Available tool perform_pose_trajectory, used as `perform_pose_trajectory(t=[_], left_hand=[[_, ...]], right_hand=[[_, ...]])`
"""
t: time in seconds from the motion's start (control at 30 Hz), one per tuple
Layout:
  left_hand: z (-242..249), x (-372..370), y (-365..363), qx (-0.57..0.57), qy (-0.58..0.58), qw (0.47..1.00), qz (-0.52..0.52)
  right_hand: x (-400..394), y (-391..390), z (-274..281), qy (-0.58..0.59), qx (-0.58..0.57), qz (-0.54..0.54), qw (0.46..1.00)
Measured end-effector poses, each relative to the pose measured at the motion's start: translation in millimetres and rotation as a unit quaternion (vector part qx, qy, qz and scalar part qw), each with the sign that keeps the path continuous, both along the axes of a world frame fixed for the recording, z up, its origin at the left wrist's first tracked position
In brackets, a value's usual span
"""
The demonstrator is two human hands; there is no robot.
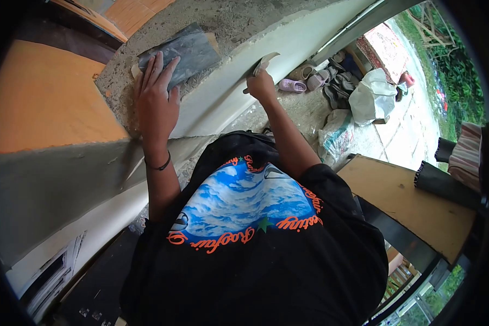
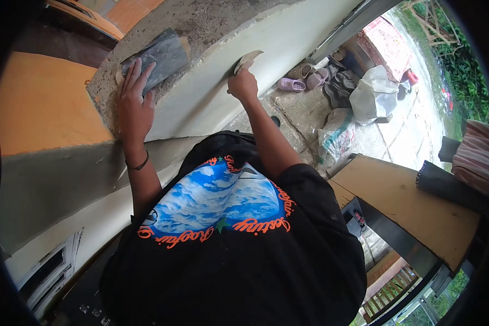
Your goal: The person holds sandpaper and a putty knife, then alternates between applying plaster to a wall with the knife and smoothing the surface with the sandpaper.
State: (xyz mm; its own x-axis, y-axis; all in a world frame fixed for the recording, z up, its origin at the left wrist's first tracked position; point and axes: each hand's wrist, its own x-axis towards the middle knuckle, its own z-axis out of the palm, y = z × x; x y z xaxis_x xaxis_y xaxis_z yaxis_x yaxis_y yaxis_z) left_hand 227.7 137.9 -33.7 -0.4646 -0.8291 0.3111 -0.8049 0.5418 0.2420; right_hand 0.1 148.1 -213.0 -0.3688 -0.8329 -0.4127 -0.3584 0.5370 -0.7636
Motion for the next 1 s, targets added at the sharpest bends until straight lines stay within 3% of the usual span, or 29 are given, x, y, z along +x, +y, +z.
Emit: perform_pose_trajectory(t=[0.07,0.13,0.2,0.27,0.33,0.37,0.4,0.47,0.5,0.53,0.57,0.6,0.63,0.8,1.0], left_hand=[[1,1,1,-0.01,0.001,1.0,-0.005],[1,0,1,0.005,0.005,1.0,0.003],[1,-2,2,0.004,0.006,1.0,0.007],[2,-1,1,0.002,0.002,1.0,0.01],[1,0,3,0.007,0.029,1.0,0.0],[1,0,4,0.008,0.03,1.0,0.005],[1,0,1,-0.034,0.023,0.999,-0.008],[2,5,11,-0.063,0.008,0.998,-0.006],[5,9,17,0.086,0.223,0.969,0.054],[10,10,19,0.217,0.427,0.871,0.11],[17,-5,23,0.111,0.566,0.817,0.001],[15,-3,31,0.107,0.563,0.819,0.013],[14,1,44,0.18,0.58,0.794,0.007],[13,-5,78,0.391,0.604,0.694,0.001],[-18,11,94,0.437,0.58,0.686,0.042]], right_hand=[[0,1,1,0.075,-0.02,0.015,0.997],[22,10,44,0.126,-0.047,0.009,0.991],[24,8,38,0.104,-0.038,0.004,0.994],[25,11,36,0.181,-0.027,-0.01,0.983],[7,9,16,0.031,0.014,0.017,0.999],[15,15,12,0.171,-0.04,-0.03,0.984],[20,20,34,0.171,-0.045,-0.024,0.984],[34,44,72,-0.01,-0.099,-0.001,0.995],[31,57,65,0.073,-0.204,0.102,0.971],[32,68,89,-0.083,-0.209,0.058,0.973],[23,75,91,-0.14,-0.161,0.074,0.974],[16,82,93,-0.198,-0.197,0.06,0.958],[12,91,100,-0.269,-0.22,0.002,0.938],[-24,110,113,-0.307,-0.272,-0.114,0.905],[-29,93,127,-0.325,-0.317,-0.056,0.889]])
